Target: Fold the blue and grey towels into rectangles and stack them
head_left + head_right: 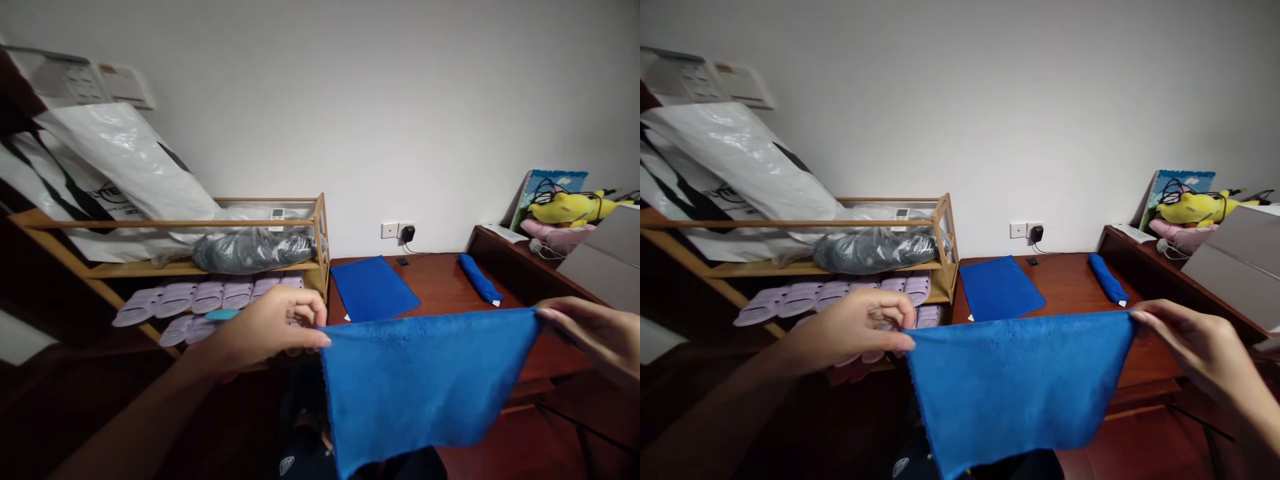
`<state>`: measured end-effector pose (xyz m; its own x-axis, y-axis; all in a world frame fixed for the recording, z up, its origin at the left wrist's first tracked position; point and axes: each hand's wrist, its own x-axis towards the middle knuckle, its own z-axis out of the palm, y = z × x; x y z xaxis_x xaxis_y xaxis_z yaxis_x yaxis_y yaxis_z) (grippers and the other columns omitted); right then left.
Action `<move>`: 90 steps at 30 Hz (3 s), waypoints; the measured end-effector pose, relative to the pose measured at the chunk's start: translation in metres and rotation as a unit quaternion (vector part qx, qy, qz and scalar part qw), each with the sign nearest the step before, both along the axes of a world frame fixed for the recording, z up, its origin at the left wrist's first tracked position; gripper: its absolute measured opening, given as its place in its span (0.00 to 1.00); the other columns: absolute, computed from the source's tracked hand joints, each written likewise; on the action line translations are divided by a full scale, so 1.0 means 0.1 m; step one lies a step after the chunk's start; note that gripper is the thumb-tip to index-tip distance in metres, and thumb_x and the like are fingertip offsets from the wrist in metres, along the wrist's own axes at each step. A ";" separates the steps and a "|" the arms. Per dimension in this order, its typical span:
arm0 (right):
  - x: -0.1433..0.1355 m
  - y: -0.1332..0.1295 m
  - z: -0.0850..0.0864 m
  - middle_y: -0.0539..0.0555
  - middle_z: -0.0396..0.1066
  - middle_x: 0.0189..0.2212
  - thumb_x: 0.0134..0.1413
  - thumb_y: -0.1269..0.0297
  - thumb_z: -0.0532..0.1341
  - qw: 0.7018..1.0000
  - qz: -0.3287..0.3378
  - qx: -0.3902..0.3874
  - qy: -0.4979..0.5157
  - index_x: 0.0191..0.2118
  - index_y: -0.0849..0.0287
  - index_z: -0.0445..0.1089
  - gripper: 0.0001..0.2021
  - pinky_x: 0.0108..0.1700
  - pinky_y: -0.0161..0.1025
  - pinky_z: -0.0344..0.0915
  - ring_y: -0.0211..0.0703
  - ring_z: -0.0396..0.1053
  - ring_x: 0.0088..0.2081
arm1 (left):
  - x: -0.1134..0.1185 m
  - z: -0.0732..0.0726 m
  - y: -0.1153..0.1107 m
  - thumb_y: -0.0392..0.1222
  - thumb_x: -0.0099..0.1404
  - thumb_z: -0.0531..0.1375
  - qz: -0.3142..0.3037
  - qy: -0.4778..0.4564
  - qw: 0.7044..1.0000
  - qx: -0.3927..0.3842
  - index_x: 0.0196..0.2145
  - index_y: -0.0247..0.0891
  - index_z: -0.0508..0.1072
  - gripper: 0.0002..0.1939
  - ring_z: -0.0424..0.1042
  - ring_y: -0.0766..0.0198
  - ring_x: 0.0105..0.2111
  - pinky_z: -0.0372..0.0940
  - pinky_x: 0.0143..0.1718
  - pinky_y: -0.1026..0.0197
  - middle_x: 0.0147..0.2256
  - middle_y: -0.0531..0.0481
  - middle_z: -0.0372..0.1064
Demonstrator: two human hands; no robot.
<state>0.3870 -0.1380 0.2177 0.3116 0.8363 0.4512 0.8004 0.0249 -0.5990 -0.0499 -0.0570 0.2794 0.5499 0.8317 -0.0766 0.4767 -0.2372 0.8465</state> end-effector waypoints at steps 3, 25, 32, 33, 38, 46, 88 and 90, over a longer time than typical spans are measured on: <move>0.07 0.36 -0.26 0.51 0.72 0.25 0.48 0.41 0.58 0.987 0.119 -0.110 0.002 0.32 0.56 0.72 0.21 0.31 0.34 0.63 0.41 0.68 0.28 | 0.07 -0.44 0.23 0.45 0.52 0.63 -0.018 -0.038 0.998 -0.056 0.26 0.40 0.67 0.09 0.71 0.66 0.23 0.62 0.25 0.66 0.22 0.56 0.72; -0.42 2.49 -2.84 0.55 0.58 0.59 0.59 0.54 0.44 0.956 0.119 -0.223 -0.147 0.57 0.51 0.60 0.23 0.57 0.48 0.52 0.46 0.55 0.59 | 0.72 -3.11 1.75 0.40 0.67 0.48 0.177 0.249 0.939 0.158 0.52 0.40 0.65 0.18 0.59 0.58 0.56 0.54 0.54 0.53 0.54 0.43 0.63; -0.53 2.44 -3.11 0.52 0.42 0.66 0.58 0.42 0.37 0.941 0.128 -0.274 -0.154 0.64 0.50 0.48 0.32 0.63 0.56 0.38 0.44 0.37 0.66 | 0.96 -3.39 1.96 0.55 0.67 0.36 0.137 0.341 0.917 0.152 0.64 0.32 0.47 0.34 0.36 0.53 0.65 0.37 0.62 0.43 0.65 0.42 0.38; -0.54 2.44 -3.11 0.52 0.41 0.66 0.58 0.41 0.36 0.939 0.125 -0.279 -0.155 0.64 0.50 0.47 0.32 0.63 0.56 0.37 0.44 0.36 0.66 | 0.95 -3.43 2.01 0.54 0.67 0.36 0.133 0.352 0.915 0.147 0.64 0.32 0.46 0.34 0.36 0.53 0.65 0.36 0.62 0.43 0.66 0.42 0.37; -0.61 2.48 -3.07 0.54 0.41 0.66 0.57 0.40 0.35 0.935 0.108 -0.297 -0.160 0.64 0.50 0.46 0.34 0.62 0.61 0.37 0.46 0.35 0.66 | 0.86 -3.46 2.30 0.50 0.66 0.40 0.105 0.386 0.907 0.132 0.64 0.35 0.44 0.31 0.33 0.57 0.65 0.31 0.63 0.43 0.66 0.46 0.34; -0.88 2.51 -2.93 0.57 0.51 0.63 0.56 0.38 0.36 0.937 0.132 -0.267 -0.183 0.61 0.50 0.56 0.34 0.61 0.60 0.42 0.53 0.48 0.63 | 0.76 -3.38 2.63 0.52 0.66 0.48 0.116 0.410 0.894 0.136 0.64 0.35 0.47 0.33 0.35 0.50 0.65 0.31 0.62 0.40 0.65 0.40 0.37; -0.38 2.50 -3.21 0.55 0.68 0.46 0.56 0.57 0.51 0.964 0.137 -0.181 -0.136 0.46 0.49 0.67 0.14 0.49 0.52 0.55 0.51 0.61 0.49 | 0.48 -3.40 1.71 0.42 0.67 0.50 0.120 0.190 0.942 0.250 0.48 0.43 0.68 0.14 0.61 0.54 0.51 0.54 0.51 0.50 0.46 0.46 0.66; -0.35 2.55 -3.21 0.54 0.69 0.42 0.52 0.59 0.55 0.963 0.134 -0.192 -0.130 0.41 0.50 0.68 0.10 0.45 0.49 0.56 0.50 0.63 0.45 | 0.48 -3.43 1.78 0.39 0.63 0.55 0.130 0.186 0.946 0.231 0.42 0.42 0.70 0.09 0.63 0.54 0.48 0.56 0.48 0.51 0.42 0.48 0.67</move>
<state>0.3521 0.1175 -0.1028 -0.0208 0.9918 0.1260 0.9202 0.0682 -0.3854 -0.0021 0.1210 -0.0637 0.3278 0.9274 0.1805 0.8141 -0.3742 0.4441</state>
